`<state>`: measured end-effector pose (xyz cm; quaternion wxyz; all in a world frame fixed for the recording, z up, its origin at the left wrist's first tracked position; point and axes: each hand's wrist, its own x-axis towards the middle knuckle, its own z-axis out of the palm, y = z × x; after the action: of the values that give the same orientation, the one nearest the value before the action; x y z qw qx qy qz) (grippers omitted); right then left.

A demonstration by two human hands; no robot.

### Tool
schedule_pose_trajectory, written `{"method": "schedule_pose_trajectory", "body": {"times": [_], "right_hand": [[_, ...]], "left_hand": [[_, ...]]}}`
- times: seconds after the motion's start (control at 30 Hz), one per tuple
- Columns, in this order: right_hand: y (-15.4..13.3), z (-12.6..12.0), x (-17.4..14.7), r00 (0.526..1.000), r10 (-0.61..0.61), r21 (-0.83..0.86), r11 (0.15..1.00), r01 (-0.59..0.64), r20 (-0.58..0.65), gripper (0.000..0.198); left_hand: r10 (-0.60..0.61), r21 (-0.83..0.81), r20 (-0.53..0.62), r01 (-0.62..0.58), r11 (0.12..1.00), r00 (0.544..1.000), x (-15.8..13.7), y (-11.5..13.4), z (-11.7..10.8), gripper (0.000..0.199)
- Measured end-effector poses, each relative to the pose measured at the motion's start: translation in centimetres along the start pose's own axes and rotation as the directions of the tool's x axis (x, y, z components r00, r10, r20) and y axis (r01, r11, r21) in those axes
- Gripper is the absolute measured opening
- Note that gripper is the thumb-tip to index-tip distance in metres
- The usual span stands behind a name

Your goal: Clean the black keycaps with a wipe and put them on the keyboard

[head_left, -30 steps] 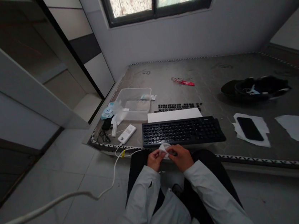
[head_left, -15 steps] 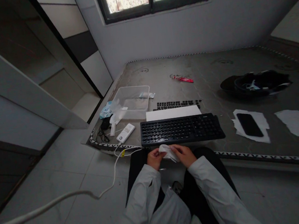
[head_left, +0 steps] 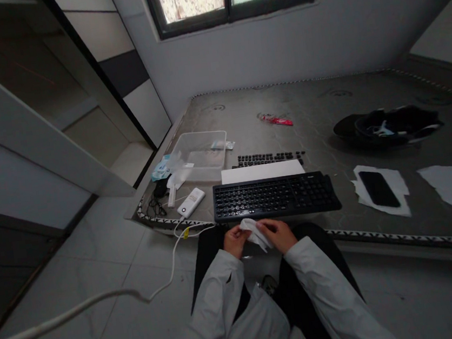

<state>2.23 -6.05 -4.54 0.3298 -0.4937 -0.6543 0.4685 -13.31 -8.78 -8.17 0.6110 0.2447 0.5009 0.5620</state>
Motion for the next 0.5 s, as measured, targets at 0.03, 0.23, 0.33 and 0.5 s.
{"method": "schedule_pose_trajectory", "body": {"times": [0.03, 0.23, 0.33, 0.5], "right_hand": [[-0.01, 0.02, 0.00, 1.000, -0.006, -0.007, 1.000, 0.006, -0.003, 0.034], [-0.14, -0.20, 0.21, 0.997, 0.079, 0.037, 0.996, -0.079, -0.013, 0.046], [0.08, -0.22, 0.41, 0.987, 0.157, 0.167, 0.973, -0.159, 0.029, 0.052], [0.26, 0.38, 0.48, 0.990, 0.104, 0.301, 0.945, -0.128, 0.095, 0.034]], "left_hand": [[0.002, 0.003, -0.005, -0.002, 1.000, 1.000, -0.01, 0.01, 0.02, 0.039], [0.004, 0.031, -0.024, -0.003, 1.000, 1.000, -0.18, 0.32, -0.01, 0.035], [0.001, 0.050, -0.017, 0.000, 0.999, 1.000, -0.25, 0.48, -0.04, 0.034], [0.007, 0.042, 0.009, -0.007, 0.999, 1.000, -0.09, 0.50, -0.09, 0.035]]}}
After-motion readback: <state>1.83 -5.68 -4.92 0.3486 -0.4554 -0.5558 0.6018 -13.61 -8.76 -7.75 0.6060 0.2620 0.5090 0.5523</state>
